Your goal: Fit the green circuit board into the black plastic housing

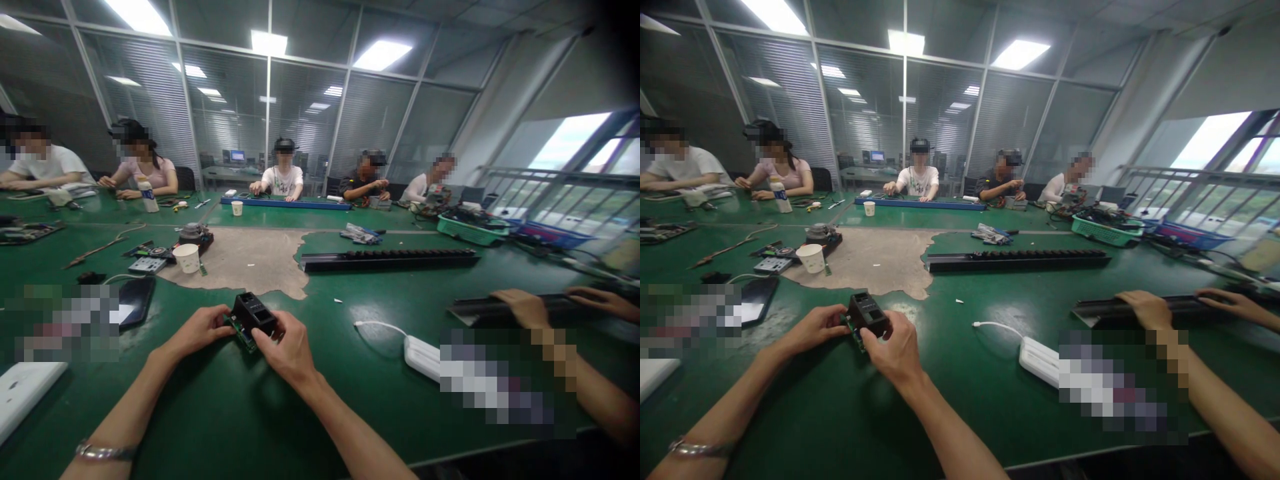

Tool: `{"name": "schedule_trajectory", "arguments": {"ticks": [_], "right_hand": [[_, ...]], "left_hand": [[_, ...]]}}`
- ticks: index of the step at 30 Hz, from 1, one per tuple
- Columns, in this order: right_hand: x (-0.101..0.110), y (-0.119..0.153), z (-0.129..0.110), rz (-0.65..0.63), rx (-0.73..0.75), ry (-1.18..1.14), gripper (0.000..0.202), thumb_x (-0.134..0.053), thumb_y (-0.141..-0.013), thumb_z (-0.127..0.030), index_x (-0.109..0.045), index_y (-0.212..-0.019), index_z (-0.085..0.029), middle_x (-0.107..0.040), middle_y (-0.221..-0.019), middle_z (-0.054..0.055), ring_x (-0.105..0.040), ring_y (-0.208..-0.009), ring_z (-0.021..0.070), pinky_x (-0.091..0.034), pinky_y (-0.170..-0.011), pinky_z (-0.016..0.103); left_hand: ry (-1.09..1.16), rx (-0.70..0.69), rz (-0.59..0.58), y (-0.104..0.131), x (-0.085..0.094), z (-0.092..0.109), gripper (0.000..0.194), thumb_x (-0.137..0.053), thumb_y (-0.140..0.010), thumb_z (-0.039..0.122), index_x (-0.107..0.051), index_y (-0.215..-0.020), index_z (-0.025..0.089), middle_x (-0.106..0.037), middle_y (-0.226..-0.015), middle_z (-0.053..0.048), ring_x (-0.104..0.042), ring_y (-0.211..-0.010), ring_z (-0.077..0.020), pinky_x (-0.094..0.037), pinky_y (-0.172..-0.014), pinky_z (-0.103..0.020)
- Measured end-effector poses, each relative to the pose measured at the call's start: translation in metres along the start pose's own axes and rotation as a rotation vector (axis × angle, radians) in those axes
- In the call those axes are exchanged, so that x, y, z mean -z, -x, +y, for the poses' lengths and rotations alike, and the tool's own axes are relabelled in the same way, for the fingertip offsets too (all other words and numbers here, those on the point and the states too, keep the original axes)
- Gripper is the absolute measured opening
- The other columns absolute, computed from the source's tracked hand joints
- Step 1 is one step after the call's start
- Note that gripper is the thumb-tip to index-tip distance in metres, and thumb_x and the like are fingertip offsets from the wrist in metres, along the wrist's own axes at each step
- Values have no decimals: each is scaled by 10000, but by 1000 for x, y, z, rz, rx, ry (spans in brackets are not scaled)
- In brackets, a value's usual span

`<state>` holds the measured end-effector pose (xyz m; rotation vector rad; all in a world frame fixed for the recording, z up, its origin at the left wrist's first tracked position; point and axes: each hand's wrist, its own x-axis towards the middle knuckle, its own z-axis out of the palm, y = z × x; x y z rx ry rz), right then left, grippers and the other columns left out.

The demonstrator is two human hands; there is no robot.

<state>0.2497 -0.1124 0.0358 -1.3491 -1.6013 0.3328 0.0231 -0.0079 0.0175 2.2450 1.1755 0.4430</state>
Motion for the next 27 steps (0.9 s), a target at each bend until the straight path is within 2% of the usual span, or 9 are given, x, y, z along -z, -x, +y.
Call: {"name": "schedule_trajectory", "arguments": {"ticks": [7,21,27], "right_hand": [[-9,1,-4,-15,58,70,266,-664,-765,-327,-613,-984,-185,-628,-864,42,-575,-771,184,-467,-697,290],[-15,10,0,-80,83,167,367,-659,-753,-308,-555,-1079,-174,-614,-958,69,-582,-880,220,-473,-807,335],[-16,12,1,-107,75,219,363,-665,-751,-333,-559,-1066,-187,-610,-961,70,-583,-899,228,-479,-812,347]], "left_hand": [[12,-23,3,-1,0,0,348,-598,-810,421,-610,-1069,189,-555,-688,31,-517,-632,-151,-323,-578,-232],[27,-17,-16,-1,-3,-8,366,-662,-755,451,-584,-994,185,-532,-684,45,-505,-630,-140,-323,-565,-225],[17,-19,-13,-1,-2,-8,313,-657,-757,445,-564,-904,185,-534,-691,46,-495,-629,-130,-323,-572,-223]]}}
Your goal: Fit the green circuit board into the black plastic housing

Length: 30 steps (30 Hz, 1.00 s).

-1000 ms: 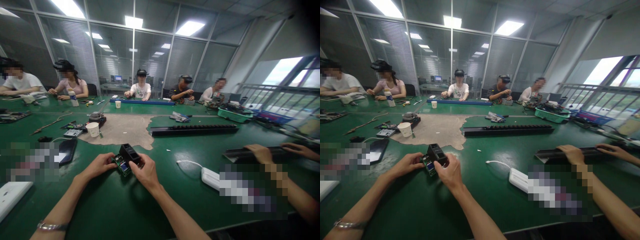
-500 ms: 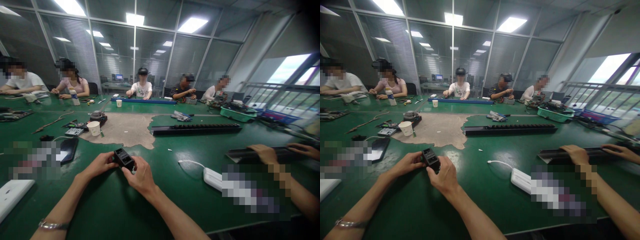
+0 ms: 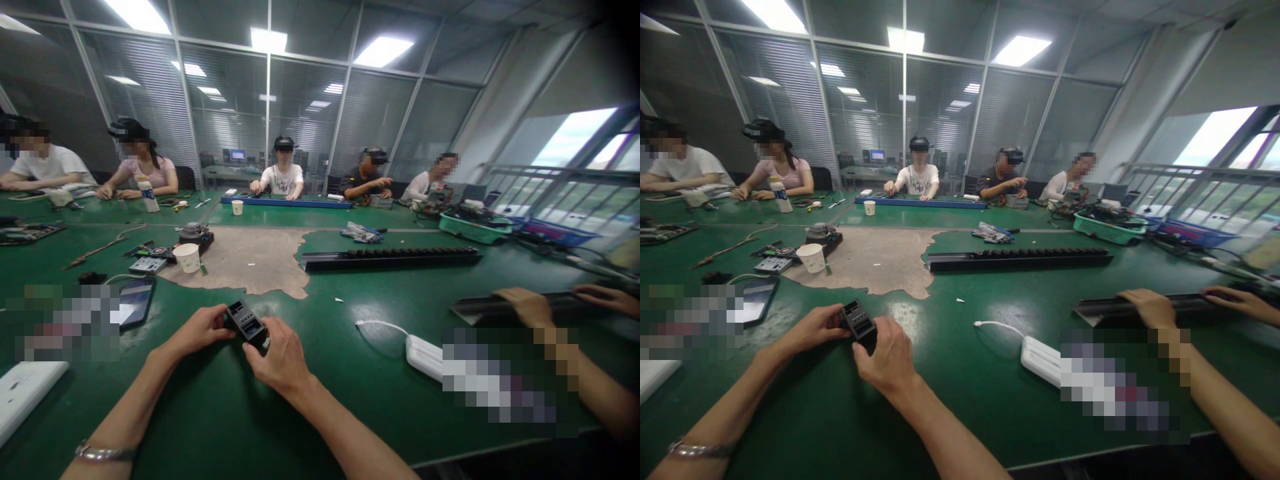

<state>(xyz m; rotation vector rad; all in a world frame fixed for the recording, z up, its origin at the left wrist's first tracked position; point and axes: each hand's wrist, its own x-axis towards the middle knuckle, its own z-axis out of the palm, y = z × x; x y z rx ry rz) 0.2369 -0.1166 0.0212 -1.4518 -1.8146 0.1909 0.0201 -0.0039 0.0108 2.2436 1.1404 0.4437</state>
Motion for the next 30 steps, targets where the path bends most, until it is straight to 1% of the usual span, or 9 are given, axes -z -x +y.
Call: {"name": "schedule_trajectory", "arguments": {"ticks": [4,8,9,13,17,19,23,27,30], "right_hand": [[-3,4,3,-59,-49,64,380,-687,-738,-392,-576,-1038,-188,-609,-937,77,-589,-874,247,-491,-793,375],[-4,4,2,-16,-24,16,610,-716,-724,-433,-499,-1236,-182,-586,-1065,101,-571,-973,260,-486,-841,380],[-4,3,2,-12,-21,1,602,-713,-731,-428,-501,-1237,-180,-586,-1055,99,-571,-968,256,-486,-843,375],[-6,1,1,-25,-25,-33,391,-677,-781,-379,-575,-1105,-186,-591,-957,76,-581,-898,230,-487,-819,352],[-9,0,1,1,-53,-54,366,-687,-779,-407,-592,-1056,-188,-591,-944,72,-582,-886,224,-489,-817,343],[-10,-1,1,11,-64,-58,348,-687,-779,-416,-599,-1030,-191,-591,-938,69,-583,-878,220,-489,-813,340],[-10,-3,1,16,-78,-60,287,-681,-781,-392,-608,-975,-193,-591,-912,63,-584,-855,214,-490,-799,335],[-10,-4,1,32,-73,-81,250,-683,-773,-369,-614,-939,-196,-589,-878,49,-580,-822,206,-491,-774,330],[-8,-4,1,81,-49,-132,243,-683,-771,-341,-621,-953,-193,-588,-872,44,-572,-805,201,-491,-746,320]], "left_hand": [[11,-2,-27,0,1,-1,369,-674,-743,452,-553,-966,185,-543,-687,50,-511,-619,-134,-332,-558,-224],[37,-8,-28,0,1,-4,486,-684,-739,473,-533,-1095,178,-552,-697,51,-523,-619,-137,-342,-556,-225],[37,-5,-14,0,0,-4,499,-680,-744,479,-531,-1114,178,-550,-692,51,-523,-617,-137,-341,-554,-224],[25,-11,28,0,-1,-2,515,-662,-770,485,-539,-1167,181,-548,-683,48,-522,-612,-136,-340,-557,-222],[19,-31,71,1,0,4,621,-626,-806,448,-454,-1352,208,-541,-695,46,-517,-624,-139,-348,-585,-225],[8,-43,82,1,1,6,638,-601,-824,432,-425,-1400,223,-540,-700,44,-508,-629,-139,-350,-600,-227],[-9,-43,59,0,2,7,585,-570,-841,444,-479,-1375,221,-555,-704,39,-496,-637,-142,-345,-602,-228],[-29,-51,41,-1,1,8,478,-591,-818,477,-609,-1203,194,-595,-740,19,-515,-653,-154,-347,-601,-237],[-37,-43,40,-1,0,9,468,-592,-817,486,-611,-1177,187,-590,-720,18,-519,-643,-158,-344,-584,-237]]}}
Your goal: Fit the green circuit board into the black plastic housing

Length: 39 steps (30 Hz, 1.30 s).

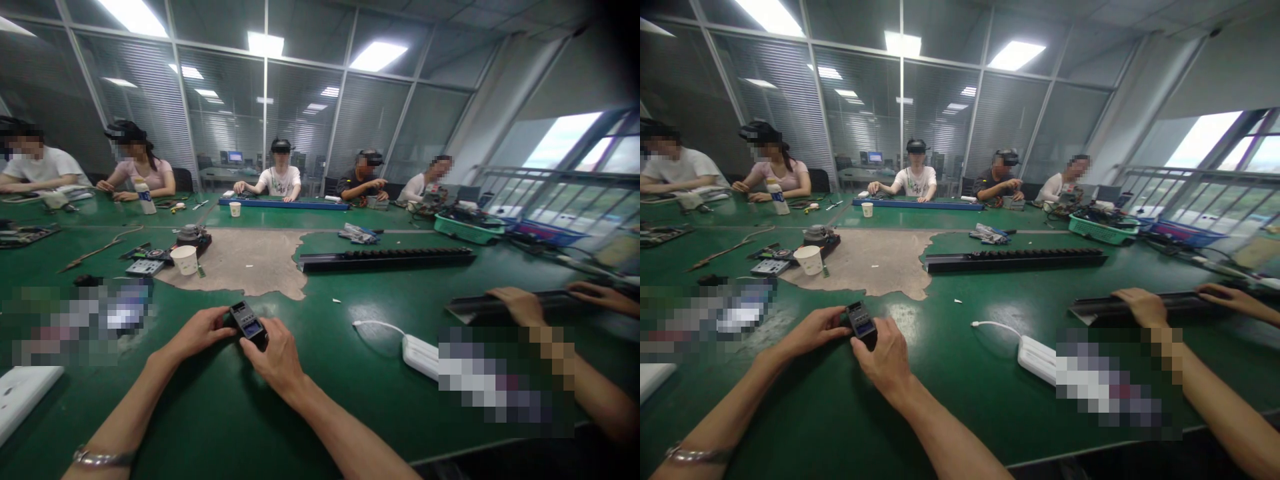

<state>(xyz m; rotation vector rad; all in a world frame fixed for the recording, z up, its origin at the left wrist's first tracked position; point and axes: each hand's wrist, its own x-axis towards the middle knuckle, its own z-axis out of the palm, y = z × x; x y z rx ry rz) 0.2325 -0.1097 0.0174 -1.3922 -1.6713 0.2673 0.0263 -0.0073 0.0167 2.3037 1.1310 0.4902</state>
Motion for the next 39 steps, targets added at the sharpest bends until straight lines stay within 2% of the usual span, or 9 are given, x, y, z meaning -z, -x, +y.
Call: {"name": "schedule_trajectory", "arguments": {"ticks": [4,9,14,19,23,27,29,33,39], "right_hand": [[6,-3,-5,50,29,-68,273,-662,-790,-318,-620,-1024,-183,-592,-889,46,-566,-776,188,-488,-706,302],[19,-14,-4,107,3,-140,315,-596,-862,-358,-596,-1119,-176,-614,-943,59,-584,-803,176,-493,-714,280],[25,-24,17,149,-67,-63,289,-603,-850,-361,-637,-1066,-171,-631,-920,63,-591,-795,183,-482,-722,287],[23,-26,35,121,-86,62,276,-607,-839,-359,-646,-1039,-174,-634,-915,69,-592,-837,205,-465,-776,315],[21,-23,42,42,-139,148,295,-634,-809,-347,-632,-1039,-162,-628,-940,90,-602,-876,226,-461,-804,333],[20,-20,47,0,-162,221,407,-673,-769,-385,-600,-1093,-150,-614,-966,108,-601,-910,254,-465,-809,357],[20,-19,47,3,-161,245,430,-687,-754,-393,-594,-1100,-153,-614,-970,111,-600,-913,263,-468,-805,365],[22,-21,43,16,-146,223,273,-674,-760,-326,-630,-984,-176,-635,-908,93,-609,-868,248,-472,-782,349],[28,-21,19,76,-87,10,227,-604,-834,-355,-631,-979,-184,-644,-843,40,-597,-727,178,-470,-690,288]], "left_hand": [[2,4,-4,1,0,0,484,-570,-833,490,-597,-1206,182,-564,-679,27,-505,-616,-155,-335,-565,-241],[-1,9,-2,2,2,0,491,-578,-832,479,-590,-1233,195,-624,-794,0,-534,-673,-159,-360,-615,-242],[-56,-28,-14,2,4,2,328,-569,-848,451,-663,-1031,195,-619,-802,-14,-543,-721,-172,-348,-637,-247],[-83,-45,-6,2,4,4,301,-573,-850,425,-662,-1023,195,-608,-788,-15,-527,-723,-173,-323,-637,-255],[-93,-50,-8,2,4,5,297,-569,-854,431,-666,-1001,192,-613,-801,-21,-522,-720,-176,-319,-637,-265],[-97,-57,-1,3,4,6,297,-564,-859,433,-664,-1001,192,-608,-787,-18,-516,-709,-173,-317,-632,-265],[-97,-54,1,3,4,7,306,-560,-861,440,-664,-1008,192,-605,-779,-17,-512,-699,-172,-317,-627,-265],[-98,-51,2,4,5,9,311,-553,-861,452,-665,-1001,197,-609,-781,-18,-516,-702,-174,-321,-629,-264],[-81,-40,11,5,6,11,302,-559,-850,437,-665,-1022,213,-622,-786,-13,-530,-704,-173,-334,-638,-261]]}}
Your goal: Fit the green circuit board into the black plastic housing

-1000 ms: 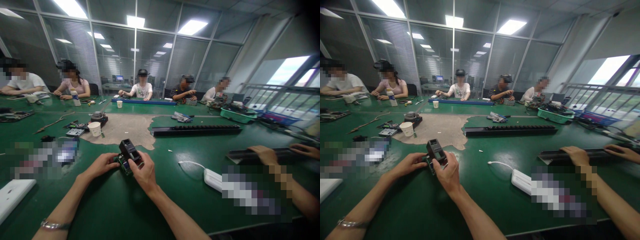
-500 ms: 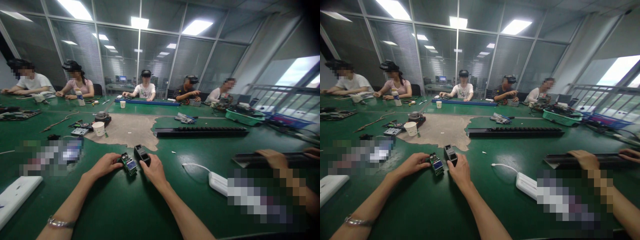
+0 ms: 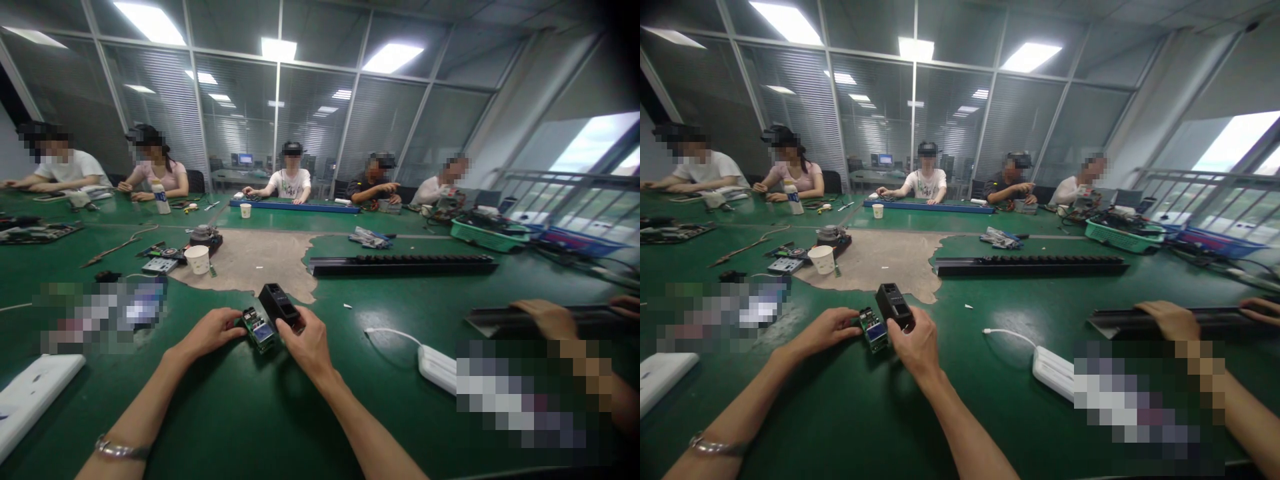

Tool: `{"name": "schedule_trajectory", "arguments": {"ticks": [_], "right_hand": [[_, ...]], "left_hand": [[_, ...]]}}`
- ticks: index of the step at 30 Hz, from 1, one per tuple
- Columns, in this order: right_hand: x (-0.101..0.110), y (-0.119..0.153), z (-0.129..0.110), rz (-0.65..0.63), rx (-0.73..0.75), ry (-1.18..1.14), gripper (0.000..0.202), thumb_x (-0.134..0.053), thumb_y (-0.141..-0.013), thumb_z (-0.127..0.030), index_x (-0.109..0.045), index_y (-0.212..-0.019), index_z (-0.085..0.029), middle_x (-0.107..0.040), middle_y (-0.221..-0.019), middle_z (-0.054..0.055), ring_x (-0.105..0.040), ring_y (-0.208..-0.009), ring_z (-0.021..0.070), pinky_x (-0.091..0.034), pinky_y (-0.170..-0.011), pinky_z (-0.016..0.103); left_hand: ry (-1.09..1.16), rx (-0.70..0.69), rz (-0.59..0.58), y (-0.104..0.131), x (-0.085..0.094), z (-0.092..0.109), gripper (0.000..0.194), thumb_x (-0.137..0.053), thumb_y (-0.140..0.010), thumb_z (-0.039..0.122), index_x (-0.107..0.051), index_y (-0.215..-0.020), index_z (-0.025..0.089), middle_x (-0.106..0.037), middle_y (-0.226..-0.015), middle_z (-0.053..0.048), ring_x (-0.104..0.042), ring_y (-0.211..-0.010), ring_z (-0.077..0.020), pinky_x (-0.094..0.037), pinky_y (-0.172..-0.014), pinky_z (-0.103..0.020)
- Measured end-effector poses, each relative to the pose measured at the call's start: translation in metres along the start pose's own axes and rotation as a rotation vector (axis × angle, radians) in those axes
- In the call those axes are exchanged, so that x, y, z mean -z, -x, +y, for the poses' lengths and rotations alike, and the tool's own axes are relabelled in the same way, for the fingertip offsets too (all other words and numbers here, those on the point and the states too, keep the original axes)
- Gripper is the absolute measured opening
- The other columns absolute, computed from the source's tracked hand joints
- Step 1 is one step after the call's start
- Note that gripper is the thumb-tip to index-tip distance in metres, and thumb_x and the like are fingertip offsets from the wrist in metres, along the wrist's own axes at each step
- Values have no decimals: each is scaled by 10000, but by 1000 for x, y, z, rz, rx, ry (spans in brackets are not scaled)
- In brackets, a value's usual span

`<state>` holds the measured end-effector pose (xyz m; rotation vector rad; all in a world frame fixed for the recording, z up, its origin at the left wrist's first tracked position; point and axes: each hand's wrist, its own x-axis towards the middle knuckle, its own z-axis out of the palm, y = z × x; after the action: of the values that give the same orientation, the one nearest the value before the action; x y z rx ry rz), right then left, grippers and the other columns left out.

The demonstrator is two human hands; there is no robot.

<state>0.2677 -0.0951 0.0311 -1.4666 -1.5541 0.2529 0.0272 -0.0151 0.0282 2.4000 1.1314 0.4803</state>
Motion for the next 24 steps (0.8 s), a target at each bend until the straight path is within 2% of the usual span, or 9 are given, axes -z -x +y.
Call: {"name": "schedule_trajectory", "arguments": {"ticks": [6,12,17,24], "right_hand": [[1,13,-16,-83,61,-68,227,-625,-815,-342,-627,-981,-188,-634,-828,29,-571,-688,164,-459,-637,272],[-5,17,-22,-82,112,-23,239,-611,-812,-311,-621,-1013,-182,-634,-858,46,-580,-734,178,-471,-660,284],[-9,19,-24,-81,149,16,260,-633,-792,-308,-617,-1024,-191,-642,-908,53,-602,-814,195,-487,-711,295],[-11,22,-25,-87,154,46,354,-627,-790,-300,-580,-1124,-196,-628,-980,74,-597,-907,230,-490,-803,342]], "left_hand": [[-12,-1,18,-1,-2,-2,305,-569,-847,449,-678,-1005,212,-639,-821,-26,-549,-730,-183,-351,-652,-260],[-8,10,-1,-2,-1,-2,309,-577,-839,445,-683,-1009,210,-647,-821,-28,-554,-733,-184,-364,-658,-259],[12,24,1,-1,0,0,308,-581,-819,397,-678,-1056,225,-653,-829,-26,-553,-754,-194,-369,-661,-267],[42,36,-8,-2,-4,-4,382,-592,-821,403,-630,-1142,199,-572,-709,15,-500,-630,-150,-319,-584,-238]]}}
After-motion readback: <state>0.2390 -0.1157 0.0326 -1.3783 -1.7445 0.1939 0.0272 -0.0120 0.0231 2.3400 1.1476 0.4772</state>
